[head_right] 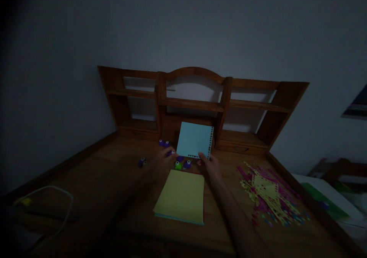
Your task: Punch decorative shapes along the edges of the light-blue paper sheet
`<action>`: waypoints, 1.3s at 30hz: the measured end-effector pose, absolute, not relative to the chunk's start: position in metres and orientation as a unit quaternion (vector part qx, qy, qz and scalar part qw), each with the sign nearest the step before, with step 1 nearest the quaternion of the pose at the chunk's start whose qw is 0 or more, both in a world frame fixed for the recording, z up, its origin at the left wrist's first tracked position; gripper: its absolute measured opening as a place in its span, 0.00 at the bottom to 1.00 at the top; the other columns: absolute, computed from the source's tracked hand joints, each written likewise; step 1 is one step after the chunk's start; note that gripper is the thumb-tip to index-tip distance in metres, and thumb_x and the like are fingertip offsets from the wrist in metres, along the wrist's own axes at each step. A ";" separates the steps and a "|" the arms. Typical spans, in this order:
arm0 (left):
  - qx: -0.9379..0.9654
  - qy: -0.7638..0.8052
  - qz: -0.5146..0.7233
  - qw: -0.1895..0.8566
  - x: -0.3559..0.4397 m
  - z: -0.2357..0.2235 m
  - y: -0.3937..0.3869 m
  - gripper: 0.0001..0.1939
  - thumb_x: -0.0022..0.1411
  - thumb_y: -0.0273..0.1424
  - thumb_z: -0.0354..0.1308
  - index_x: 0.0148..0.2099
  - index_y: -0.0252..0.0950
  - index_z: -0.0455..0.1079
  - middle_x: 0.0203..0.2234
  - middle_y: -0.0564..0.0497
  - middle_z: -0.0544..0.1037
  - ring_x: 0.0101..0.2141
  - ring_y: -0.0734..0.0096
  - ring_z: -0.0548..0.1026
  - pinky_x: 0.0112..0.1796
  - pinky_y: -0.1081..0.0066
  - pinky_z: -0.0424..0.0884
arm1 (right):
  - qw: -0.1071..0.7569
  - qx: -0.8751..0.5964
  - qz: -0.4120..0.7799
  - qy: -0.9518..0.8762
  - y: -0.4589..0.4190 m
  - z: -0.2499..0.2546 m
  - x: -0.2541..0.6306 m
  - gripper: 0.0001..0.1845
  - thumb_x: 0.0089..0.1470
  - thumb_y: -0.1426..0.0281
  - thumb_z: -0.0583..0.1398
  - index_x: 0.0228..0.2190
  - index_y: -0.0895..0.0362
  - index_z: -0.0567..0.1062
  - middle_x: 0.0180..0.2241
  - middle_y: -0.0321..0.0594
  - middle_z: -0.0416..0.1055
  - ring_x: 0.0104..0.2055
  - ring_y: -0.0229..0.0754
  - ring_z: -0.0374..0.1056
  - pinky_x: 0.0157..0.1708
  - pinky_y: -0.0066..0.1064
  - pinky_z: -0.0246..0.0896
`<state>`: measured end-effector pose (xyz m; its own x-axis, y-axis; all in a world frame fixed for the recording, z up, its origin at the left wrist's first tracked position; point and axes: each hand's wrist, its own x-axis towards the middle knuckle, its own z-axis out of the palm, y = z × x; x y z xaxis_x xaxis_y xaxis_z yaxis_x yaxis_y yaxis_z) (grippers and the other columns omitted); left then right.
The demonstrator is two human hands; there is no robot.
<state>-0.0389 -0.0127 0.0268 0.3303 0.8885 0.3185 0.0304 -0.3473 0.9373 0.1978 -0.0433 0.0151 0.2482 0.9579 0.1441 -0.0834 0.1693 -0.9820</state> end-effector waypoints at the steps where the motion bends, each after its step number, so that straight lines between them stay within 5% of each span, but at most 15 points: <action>1: 0.730 0.348 0.443 0.388 -0.040 0.027 -0.015 0.09 0.56 0.37 0.62 0.33 0.36 0.72 0.28 0.51 0.74 0.30 0.68 0.69 0.31 0.72 0.61 | 0.623 -0.490 0.418 -0.444 -0.043 0.015 0.198 0.25 0.34 0.48 0.69 0.17 0.58 0.73 0.17 0.41 0.72 0.20 0.41 0.66 0.22 0.31 0.55; 6: 0.881 0.353 0.249 0.193 -0.043 0.013 -0.022 0.16 0.57 0.45 0.60 0.30 0.37 0.72 0.23 0.50 0.74 0.26 0.66 0.70 0.32 0.70 0.60 | 0.633 -0.491 0.418 -0.429 -0.042 0.015 0.200 0.25 0.34 0.49 0.69 0.16 0.58 0.72 0.16 0.41 0.71 0.19 0.41 0.65 0.21 0.31 0.55; 9: 0.883 0.340 0.282 0.160 -0.040 0.008 -0.026 0.16 0.55 0.47 0.62 0.29 0.38 0.73 0.19 0.51 0.69 0.25 0.64 0.69 0.33 0.69 0.59 | 0.636 -0.487 0.427 -0.421 -0.043 0.016 0.198 0.25 0.33 0.48 0.70 0.16 0.57 0.72 0.15 0.41 0.70 0.19 0.41 0.65 0.20 0.31 0.54; 13: 0.859 0.296 0.382 0.168 -0.031 0.011 -0.034 0.10 0.58 0.39 0.63 0.40 0.40 0.73 0.22 0.50 0.71 0.26 0.64 0.69 0.33 0.71 0.58 | 0.635 -0.477 0.435 -0.424 -0.044 0.018 0.196 0.24 0.33 0.49 0.70 0.17 0.56 0.73 0.15 0.40 0.71 0.19 0.42 0.65 0.20 0.31 0.55; 20: 0.863 0.249 0.389 0.205 -0.021 0.011 -0.049 0.13 0.56 0.32 0.65 0.45 0.41 0.73 0.24 0.51 0.70 0.28 0.64 0.69 0.34 0.72 0.57 | 0.631 -0.470 0.440 -0.433 -0.042 0.017 0.198 0.21 0.35 0.52 0.70 0.18 0.56 0.74 0.17 0.41 0.72 0.23 0.45 0.68 0.23 0.33 0.57; 39: 0.779 0.289 0.436 0.345 -0.030 0.020 -0.042 0.05 0.54 0.31 0.65 0.35 0.40 0.74 0.21 0.52 0.68 0.26 0.66 0.67 0.32 0.72 0.59 | 0.635 -0.457 0.456 -0.425 -0.040 0.011 0.197 0.21 0.34 0.53 0.71 0.18 0.57 0.74 0.19 0.43 0.74 0.23 0.45 0.69 0.24 0.34 0.62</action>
<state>-0.0296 -0.0418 0.0203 0.4525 0.7519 0.4795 0.1495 -0.5941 0.7904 0.1967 -0.0398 0.0114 0.2233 0.9670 0.1229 -0.1901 0.1669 -0.9675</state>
